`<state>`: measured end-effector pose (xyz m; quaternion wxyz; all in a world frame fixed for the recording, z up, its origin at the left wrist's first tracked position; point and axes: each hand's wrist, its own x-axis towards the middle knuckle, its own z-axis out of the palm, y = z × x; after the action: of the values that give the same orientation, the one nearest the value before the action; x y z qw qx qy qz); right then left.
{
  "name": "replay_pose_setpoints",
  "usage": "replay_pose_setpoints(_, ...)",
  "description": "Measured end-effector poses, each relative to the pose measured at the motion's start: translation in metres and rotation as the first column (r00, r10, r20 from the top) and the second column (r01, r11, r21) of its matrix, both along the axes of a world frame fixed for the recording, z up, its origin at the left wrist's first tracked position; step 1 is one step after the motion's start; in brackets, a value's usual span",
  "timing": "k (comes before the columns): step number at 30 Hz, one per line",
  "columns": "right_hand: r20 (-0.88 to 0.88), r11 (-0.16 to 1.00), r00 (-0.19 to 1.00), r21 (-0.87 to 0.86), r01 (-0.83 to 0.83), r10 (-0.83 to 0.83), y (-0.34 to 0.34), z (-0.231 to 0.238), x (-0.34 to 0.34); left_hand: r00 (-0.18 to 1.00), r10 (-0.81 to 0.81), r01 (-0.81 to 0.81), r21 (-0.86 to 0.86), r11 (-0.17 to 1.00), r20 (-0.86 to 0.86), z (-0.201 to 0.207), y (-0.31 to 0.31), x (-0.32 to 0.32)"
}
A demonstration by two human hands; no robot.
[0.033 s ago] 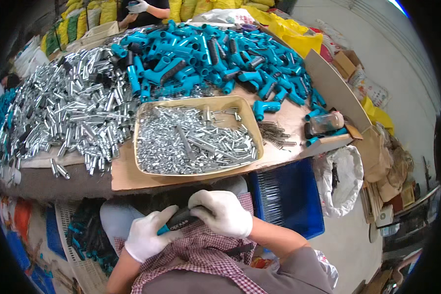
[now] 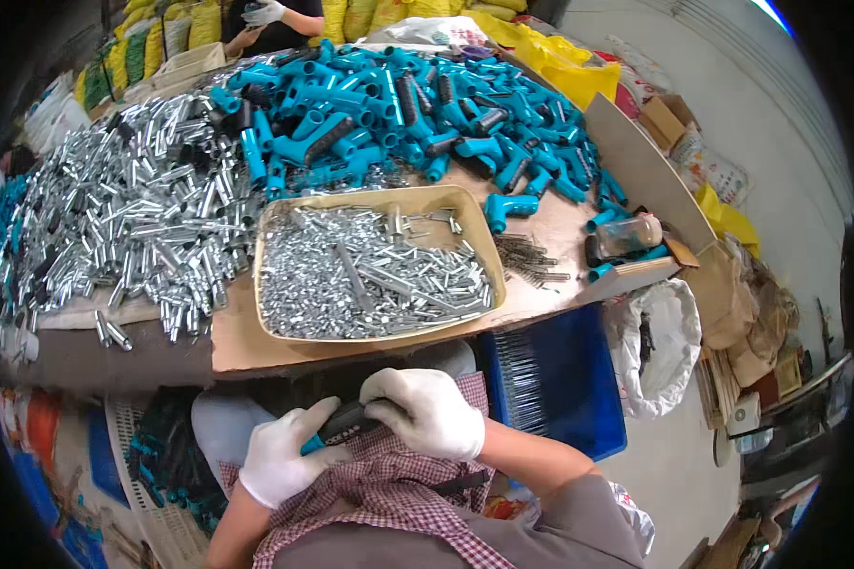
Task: Assembling mechanical tool parts by hand at a factory workstation.
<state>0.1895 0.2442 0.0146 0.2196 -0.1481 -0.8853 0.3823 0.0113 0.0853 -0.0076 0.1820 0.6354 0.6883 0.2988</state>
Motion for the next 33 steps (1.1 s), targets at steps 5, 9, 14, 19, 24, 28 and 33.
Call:
replay_pose_setpoints(5, 0.04, 0.984, 0.994, -0.149, -0.094, 0.101, 0.062, 0.016, 0.009, 0.956, 0.125, -0.148, 0.066, 0.987, 0.266, -0.012, 0.0, 0.001)
replay_pose_setpoints(9, -0.225, 0.733, 0.833, 0.397, 0.552, -0.505, 0.21, 0.015, 0.014, 0.895, 0.179, -0.212, 0.036, 0.977, 0.409, -0.012, 0.003, 0.002)
replay_pose_setpoints(14, 0.252, 0.492, 0.522, 0.776, 0.394, -0.815, 0.329, -0.02, 0.034, 0.913, 0.164, -0.198, 0.053, 0.979, 0.373, -0.016, -0.002, 0.006)
replay_pose_setpoints(19, 0.313, 0.482, 0.444, 0.805, 0.345, -0.84, 0.328, -0.011, 0.029, 0.923, 0.18, -0.212, 0.06, 0.975, 0.339, -0.017, -0.013, 0.005)
replay_pose_setpoints(24, -0.176, 0.416, 0.594, 0.56, 0.716, -0.785, 0.252, 0.021, 0.048, 0.859, 0.233, -0.288, 0.054, 0.956, 0.456, -0.026, -0.026, 0.0)
replay_pose_setpoints(28, -0.268, 0.727, 0.751, 0.201, 0.657, -0.604, 0.126, 0.019, 0.042, 0.902, 0.197, -0.249, 0.091, 0.964, 0.384, -0.023, -0.026, 0.001)
replay_pose_setpoints(33, -0.151, 0.862, 0.859, 0.069, 0.503, -0.489, 0.023, -0.003, 0.032, 0.896, 0.239, -0.274, 0.042, 0.961, 0.374, -0.002, -0.036, 0.003)
